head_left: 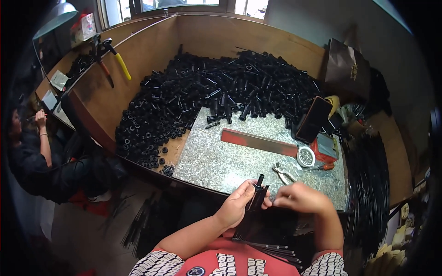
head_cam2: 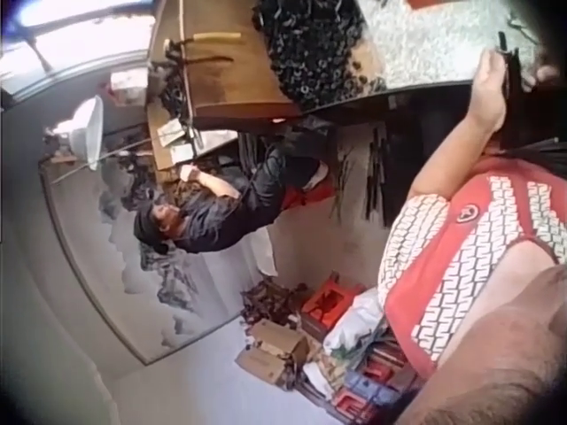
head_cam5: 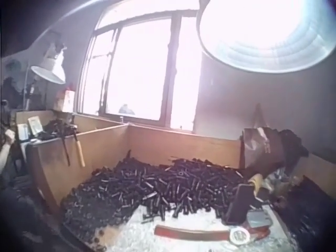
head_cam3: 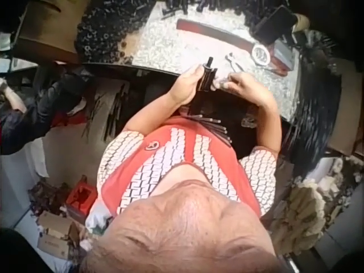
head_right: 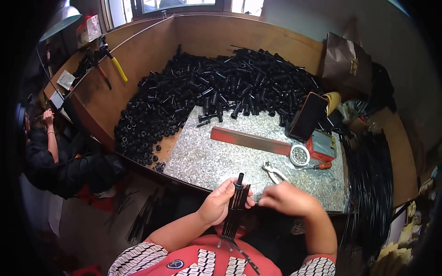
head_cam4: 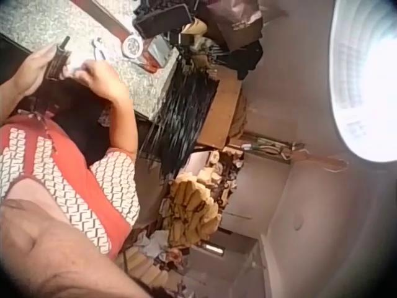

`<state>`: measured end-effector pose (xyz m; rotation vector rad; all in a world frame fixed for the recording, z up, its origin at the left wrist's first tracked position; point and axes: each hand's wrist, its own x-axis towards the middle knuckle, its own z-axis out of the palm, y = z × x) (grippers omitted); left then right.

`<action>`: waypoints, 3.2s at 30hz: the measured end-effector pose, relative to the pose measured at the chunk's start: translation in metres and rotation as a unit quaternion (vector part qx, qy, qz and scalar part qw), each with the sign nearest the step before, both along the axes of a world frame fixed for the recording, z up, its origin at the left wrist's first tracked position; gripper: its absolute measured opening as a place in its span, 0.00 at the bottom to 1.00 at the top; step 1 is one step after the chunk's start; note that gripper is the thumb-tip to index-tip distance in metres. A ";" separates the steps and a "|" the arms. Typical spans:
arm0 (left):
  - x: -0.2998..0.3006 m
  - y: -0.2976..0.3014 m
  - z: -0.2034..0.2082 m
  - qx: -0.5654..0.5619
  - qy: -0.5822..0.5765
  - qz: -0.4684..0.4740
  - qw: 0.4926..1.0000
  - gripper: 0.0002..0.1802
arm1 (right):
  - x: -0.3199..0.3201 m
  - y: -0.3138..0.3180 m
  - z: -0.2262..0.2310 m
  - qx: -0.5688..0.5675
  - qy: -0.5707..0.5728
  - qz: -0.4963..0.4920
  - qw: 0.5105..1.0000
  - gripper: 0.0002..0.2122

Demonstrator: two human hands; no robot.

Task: Assembling and clamping black industrial tubes using a specialized hand tool at a factory workstation.

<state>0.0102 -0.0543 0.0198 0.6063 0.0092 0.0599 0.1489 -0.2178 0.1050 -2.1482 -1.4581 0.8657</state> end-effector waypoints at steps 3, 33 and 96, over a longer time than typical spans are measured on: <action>0.003 0.009 -0.008 0.022 -0.021 -0.020 0.999 0.23 | 0.045 0.037 0.014 0.051 0.006 -0.117 0.992 0.08; 0.014 -0.003 -0.005 0.103 0.006 0.007 0.995 0.24 | 0.040 0.063 0.004 0.266 0.374 -0.173 0.871 0.27; 0.015 -0.009 -0.008 0.158 -0.004 0.048 0.986 0.21 | -0.003 0.061 -0.001 0.188 0.081 -0.206 0.957 0.22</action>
